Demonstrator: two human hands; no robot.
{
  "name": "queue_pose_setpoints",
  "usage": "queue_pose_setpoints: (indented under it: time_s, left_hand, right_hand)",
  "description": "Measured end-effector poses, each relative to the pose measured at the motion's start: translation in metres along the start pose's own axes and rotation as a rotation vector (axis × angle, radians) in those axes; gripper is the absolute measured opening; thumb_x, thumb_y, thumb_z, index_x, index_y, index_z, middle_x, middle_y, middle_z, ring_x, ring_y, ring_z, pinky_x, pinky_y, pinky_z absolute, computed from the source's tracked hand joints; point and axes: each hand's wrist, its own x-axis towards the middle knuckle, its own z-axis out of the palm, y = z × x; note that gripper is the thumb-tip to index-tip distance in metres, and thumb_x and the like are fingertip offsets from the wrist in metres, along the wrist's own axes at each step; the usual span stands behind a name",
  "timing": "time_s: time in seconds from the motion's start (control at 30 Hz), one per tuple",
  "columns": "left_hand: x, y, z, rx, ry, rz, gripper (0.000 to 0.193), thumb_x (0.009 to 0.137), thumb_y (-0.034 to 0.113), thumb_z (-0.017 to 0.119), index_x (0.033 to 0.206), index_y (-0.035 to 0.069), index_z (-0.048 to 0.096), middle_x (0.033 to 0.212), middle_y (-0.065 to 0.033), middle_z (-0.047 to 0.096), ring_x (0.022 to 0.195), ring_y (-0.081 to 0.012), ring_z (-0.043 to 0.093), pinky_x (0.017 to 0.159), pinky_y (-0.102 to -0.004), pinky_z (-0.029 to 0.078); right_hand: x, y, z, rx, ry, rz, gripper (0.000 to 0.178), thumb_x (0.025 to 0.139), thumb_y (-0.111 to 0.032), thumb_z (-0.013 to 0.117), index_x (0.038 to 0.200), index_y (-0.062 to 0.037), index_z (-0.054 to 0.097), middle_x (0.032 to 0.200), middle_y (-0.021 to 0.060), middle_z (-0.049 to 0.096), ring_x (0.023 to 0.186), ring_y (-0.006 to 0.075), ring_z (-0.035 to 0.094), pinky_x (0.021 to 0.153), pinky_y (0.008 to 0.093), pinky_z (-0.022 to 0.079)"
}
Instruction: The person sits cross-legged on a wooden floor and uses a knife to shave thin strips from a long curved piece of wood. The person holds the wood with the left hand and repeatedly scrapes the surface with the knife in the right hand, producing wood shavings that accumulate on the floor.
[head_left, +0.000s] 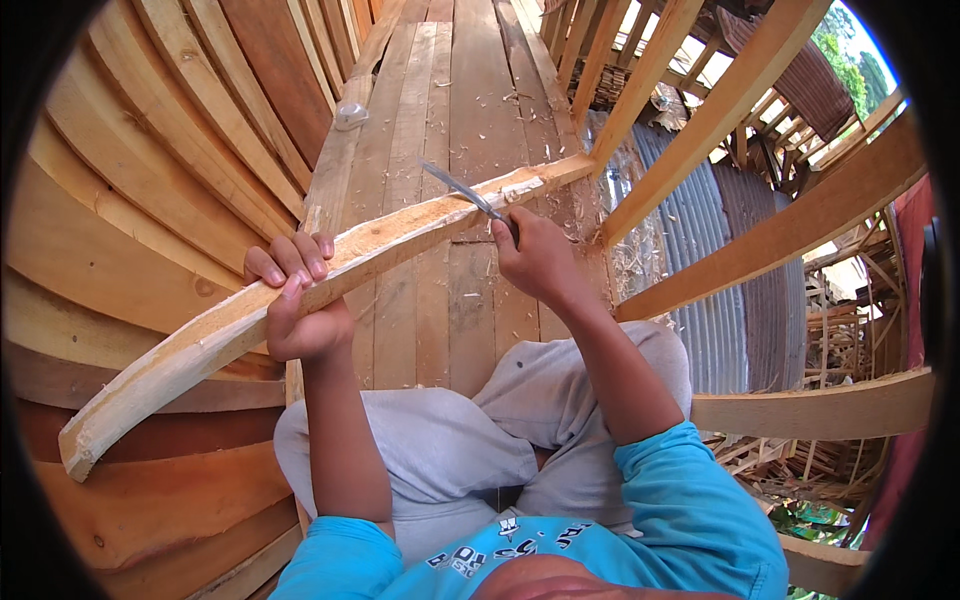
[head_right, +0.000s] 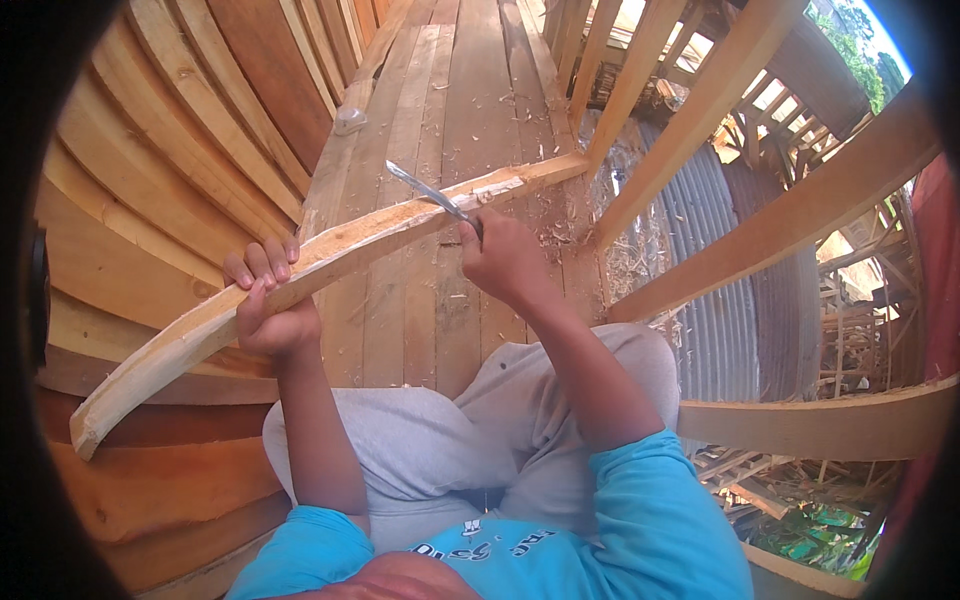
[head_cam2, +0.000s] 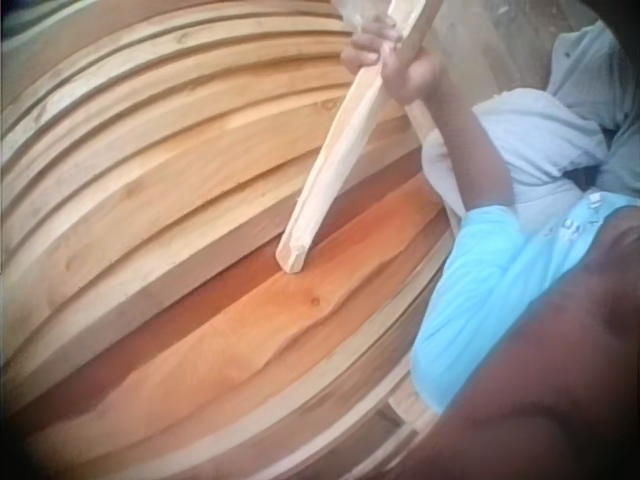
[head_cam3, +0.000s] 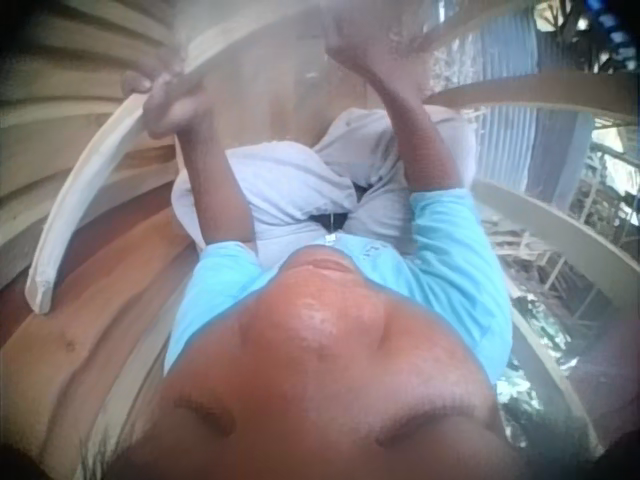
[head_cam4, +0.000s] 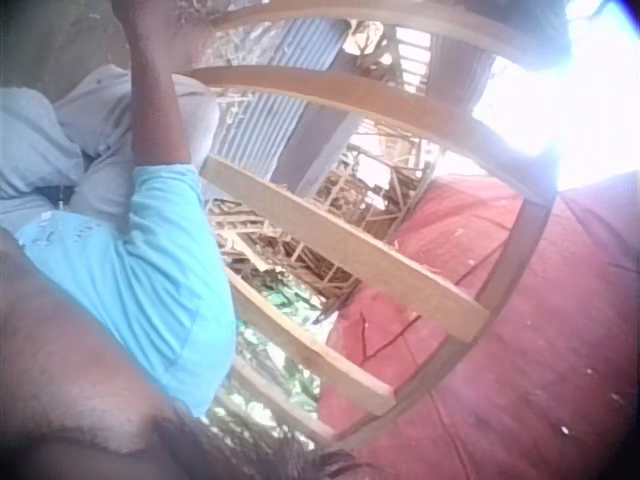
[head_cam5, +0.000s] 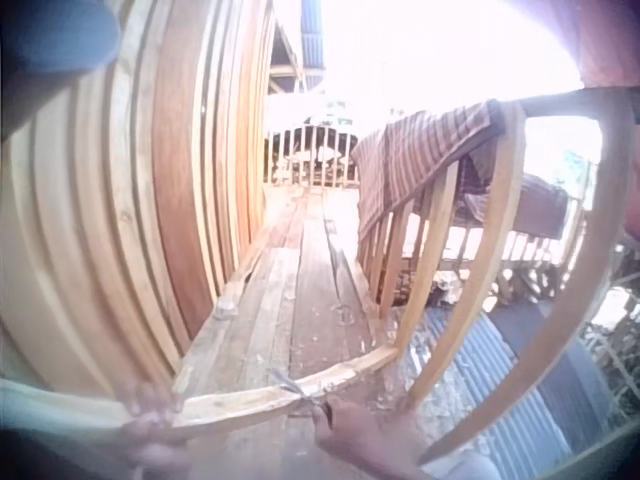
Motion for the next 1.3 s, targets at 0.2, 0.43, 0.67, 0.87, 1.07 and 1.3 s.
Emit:
queue_pose_setpoints:
  time_s: [0.2, 0.43, 0.67, 0.87, 1.07, 1.3]
  left_hand:
    - [0.001, -0.003, 0.008, 0.0, -0.028, -0.032, 0.023, 0.069, 0.015, 0.062, 0.081, 0.019, 0.042, 0.069, 0.0033, 0.043, 0.07, -0.0125, 0.044, 0.082, -0.0339, 0.038]
    - [0.0, -0.001, 0.003, 0.005, 0.005, -0.025, 0.023, 0.069, 0.015, 0.061, 0.081, 0.018, 0.042, 0.069, 0.0025, 0.043, 0.07, -0.0132, 0.043, 0.082, -0.0341, 0.038]
    - [-0.001, -0.004, 0.0, -0.009, -0.012, 0.004, 0.02, 0.069, 0.014, 0.059, 0.082, 0.017, 0.043, 0.069, 0.0008, 0.045, 0.069, -0.0136, 0.044, 0.081, -0.0353, 0.038]
    - [0.001, -0.005, 0.002, -0.014, -0.023, -0.007, 0.021, 0.069, 0.014, 0.059, 0.082, 0.017, 0.043, 0.069, 0.0006, 0.045, 0.07, -0.0136, 0.044, 0.081, -0.0361, 0.038]
    - [0.0, -0.004, 0.0, -0.026, -0.036, -0.019, 0.021, 0.069, 0.014, 0.06, 0.082, 0.017, 0.044, 0.07, 0.0004, 0.046, 0.072, -0.0138, 0.045, 0.083, -0.0359, 0.037]
    - [0.0, -0.002, -0.001, -0.02, -0.036, -0.026, 0.021, 0.068, 0.014, 0.06, 0.081, 0.018, 0.044, 0.07, 0.0019, 0.044, 0.071, -0.0136, 0.043, 0.084, -0.035, 0.037]
  right_hand:
    - [0.036, 0.06, -0.006, -0.107, 0.079, 0.216, 0.04, 0.1, -0.027, 0.049, 0.082, 0.0056, 0.063, 0.08, 0.0304, 0.064, 0.082, 0.049, 0.063, 0.076, 0.0549, 0.047]
    - [0.02, 0.009, 0.003, 0.012, -0.061, -0.023, 0.045, 0.101, -0.033, 0.046, 0.082, 0.0034, 0.067, 0.083, 0.0293, 0.066, 0.084, 0.0473, 0.064, 0.077, 0.056, 0.049]
    - [0.006, -0.013, 0.002, -0.038, -0.038, 0.014, 0.043, 0.1, -0.033, 0.048, 0.084, 0.0027, 0.067, 0.083, 0.0275, 0.067, 0.083, 0.0471, 0.065, 0.075, 0.0553, 0.05]
    - [0.018, 0.013, 0.013, -0.049, 0.064, 0.005, 0.04, 0.101, -0.03, 0.049, 0.082, 0.0015, 0.066, 0.076, 0.0272, 0.064, 0.078, 0.0476, 0.064, 0.068, 0.0536, 0.048]
    - [0.018, 0.011, 0.016, -0.021, 0.097, 0.006, 0.041, 0.1, -0.031, 0.049, 0.081, 0.0018, 0.065, 0.074, 0.0269, 0.064, 0.077, 0.0479, 0.063, 0.07, 0.0555, 0.047]
    - [0.022, 0.016, 0.012, -0.061, 0.041, 0.069, 0.039, 0.098, -0.032, 0.05, 0.086, -0.0002, 0.068, 0.082, 0.0258, 0.067, 0.084, 0.0466, 0.065, 0.076, 0.0542, 0.05]
